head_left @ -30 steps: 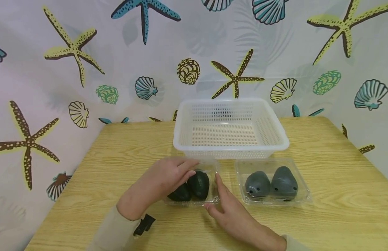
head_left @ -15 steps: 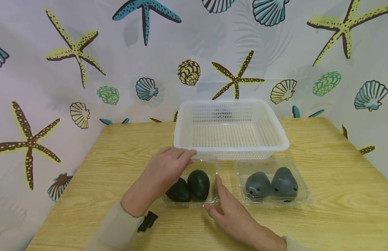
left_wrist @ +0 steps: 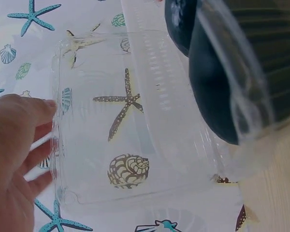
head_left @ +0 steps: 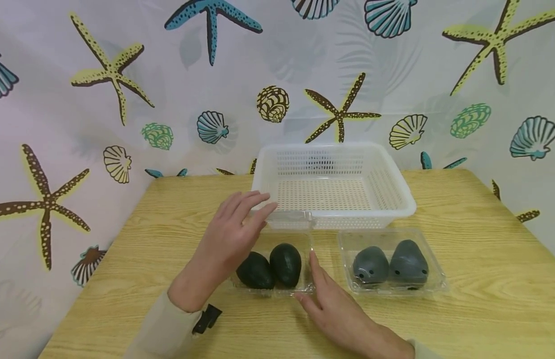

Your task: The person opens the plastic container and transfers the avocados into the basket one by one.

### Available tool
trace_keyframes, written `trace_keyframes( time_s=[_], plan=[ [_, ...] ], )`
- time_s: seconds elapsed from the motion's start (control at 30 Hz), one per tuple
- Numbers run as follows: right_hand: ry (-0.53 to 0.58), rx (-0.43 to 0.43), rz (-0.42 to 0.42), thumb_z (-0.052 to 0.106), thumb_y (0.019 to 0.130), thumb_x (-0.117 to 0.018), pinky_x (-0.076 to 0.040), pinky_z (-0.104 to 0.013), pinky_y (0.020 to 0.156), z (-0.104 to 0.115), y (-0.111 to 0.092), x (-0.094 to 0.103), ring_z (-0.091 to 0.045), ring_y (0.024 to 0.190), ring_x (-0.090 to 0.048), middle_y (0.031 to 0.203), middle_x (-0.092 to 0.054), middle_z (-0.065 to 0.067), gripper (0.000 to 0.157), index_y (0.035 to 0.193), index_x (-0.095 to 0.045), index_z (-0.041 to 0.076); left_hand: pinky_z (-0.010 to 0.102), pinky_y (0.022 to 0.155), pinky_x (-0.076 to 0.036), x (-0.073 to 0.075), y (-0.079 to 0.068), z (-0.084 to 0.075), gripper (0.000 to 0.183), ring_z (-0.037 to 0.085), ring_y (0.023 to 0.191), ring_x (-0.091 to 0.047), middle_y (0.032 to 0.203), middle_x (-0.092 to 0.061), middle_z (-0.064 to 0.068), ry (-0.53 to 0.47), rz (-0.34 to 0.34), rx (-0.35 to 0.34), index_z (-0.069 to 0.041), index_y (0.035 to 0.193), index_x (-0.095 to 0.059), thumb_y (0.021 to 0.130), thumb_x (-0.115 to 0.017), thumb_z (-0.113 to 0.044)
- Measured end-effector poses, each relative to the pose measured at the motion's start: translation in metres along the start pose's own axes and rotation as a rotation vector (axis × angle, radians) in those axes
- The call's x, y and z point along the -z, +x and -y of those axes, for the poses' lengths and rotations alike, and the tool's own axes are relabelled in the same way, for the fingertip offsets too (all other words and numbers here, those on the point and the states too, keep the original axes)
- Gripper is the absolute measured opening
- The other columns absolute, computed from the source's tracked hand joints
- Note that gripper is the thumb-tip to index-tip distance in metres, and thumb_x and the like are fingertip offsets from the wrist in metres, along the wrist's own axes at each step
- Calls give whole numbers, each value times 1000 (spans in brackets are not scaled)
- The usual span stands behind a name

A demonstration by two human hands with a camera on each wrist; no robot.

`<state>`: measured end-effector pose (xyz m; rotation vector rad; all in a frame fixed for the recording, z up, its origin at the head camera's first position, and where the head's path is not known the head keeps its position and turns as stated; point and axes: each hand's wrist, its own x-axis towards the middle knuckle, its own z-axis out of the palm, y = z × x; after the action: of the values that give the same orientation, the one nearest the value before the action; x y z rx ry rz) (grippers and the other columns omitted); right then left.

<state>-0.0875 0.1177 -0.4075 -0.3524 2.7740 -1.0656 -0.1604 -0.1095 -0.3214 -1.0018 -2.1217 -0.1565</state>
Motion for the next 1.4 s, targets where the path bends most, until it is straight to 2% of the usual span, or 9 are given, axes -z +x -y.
trace_keyframes(
  time_s=[0.23,0.43,0.53,0.77,0.97,1.1,1.23,1.3,1.4],
  plan=[
    [-42,14,-6,43,101,-53,-31,-50,119,-1,-1,1,-30,148,-32,164,-22,-12,84,160,-2,11,37,99,-54,4,-11,-3,35,27,114,-61,121,-65,10,-87,-87,-40,-8,118,-64,85,-68,1],
    [-83,44,-2,41,102,-53,-32,-49,119,-2,-3,2,-31,147,-34,162,-25,-13,81,160,-7,9,42,101,-51,-1,-24,5,39,32,120,-56,130,-59,16,-45,-112,83,-6,125,-63,86,-68,-2],
    [-104,55,1,40,101,-54,-35,-49,117,-2,-5,2,-31,145,-37,162,-28,-14,79,160,-10,9,45,102,-50,-6,-28,10,43,34,124,-54,134,-56,18,-46,-100,139,-6,130,-61,88,-66,-1],
    [-118,76,26,40,102,-53,-38,-51,114,-2,-7,4,-31,144,-39,161,-29,-15,78,160,-13,7,49,109,-45,-8,-32,15,55,36,136,-45,147,-46,21,-44,-23,160,-3,146,-47,93,-62,-4],
    [-122,94,59,38,104,-49,-34,-52,116,-1,-10,10,-32,146,-36,162,-27,-15,73,160,-13,7,53,111,-41,-5,-37,16,50,40,137,-44,146,-47,23,-91,-95,167,3,145,-46,96,-54,-9],
    [-131,102,67,36,104,-50,-36,-53,115,-2,-11,12,-32,144,-38,161,-31,-15,72,160,-14,9,49,103,-47,-2,-46,17,49,38,129,-50,140,-52,23,-113,-144,181,5,141,-48,95,-53,-10],
    [-128,116,63,36,104,-50,-37,-53,114,-5,-12,12,-31,144,-39,160,-33,-13,70,160,-17,10,44,88,-54,-2,-55,17,44,36,118,-55,133,-55,23,-123,-185,193,4,137,-53,100,-42,-17],
    [-121,121,63,37,104,-49,-37,-52,114,-6,-12,12,-30,144,-39,160,-34,-13,68,159,-20,11,42,81,-57,-2,-58,16,47,35,116,-56,134,-54,23,-121,-188,214,3,139,-52,102,-37,-22],
    [-107,126,71,40,104,-48,-36,-53,115,-7,-13,12,-31,145,-38,160,-34,-12,66,158,-23,11,38,68,-58,-2,-63,16,47,33,114,-57,140,-51,23,-111,-159,242,2,142,-48,101,-42,-20]
  ],
)
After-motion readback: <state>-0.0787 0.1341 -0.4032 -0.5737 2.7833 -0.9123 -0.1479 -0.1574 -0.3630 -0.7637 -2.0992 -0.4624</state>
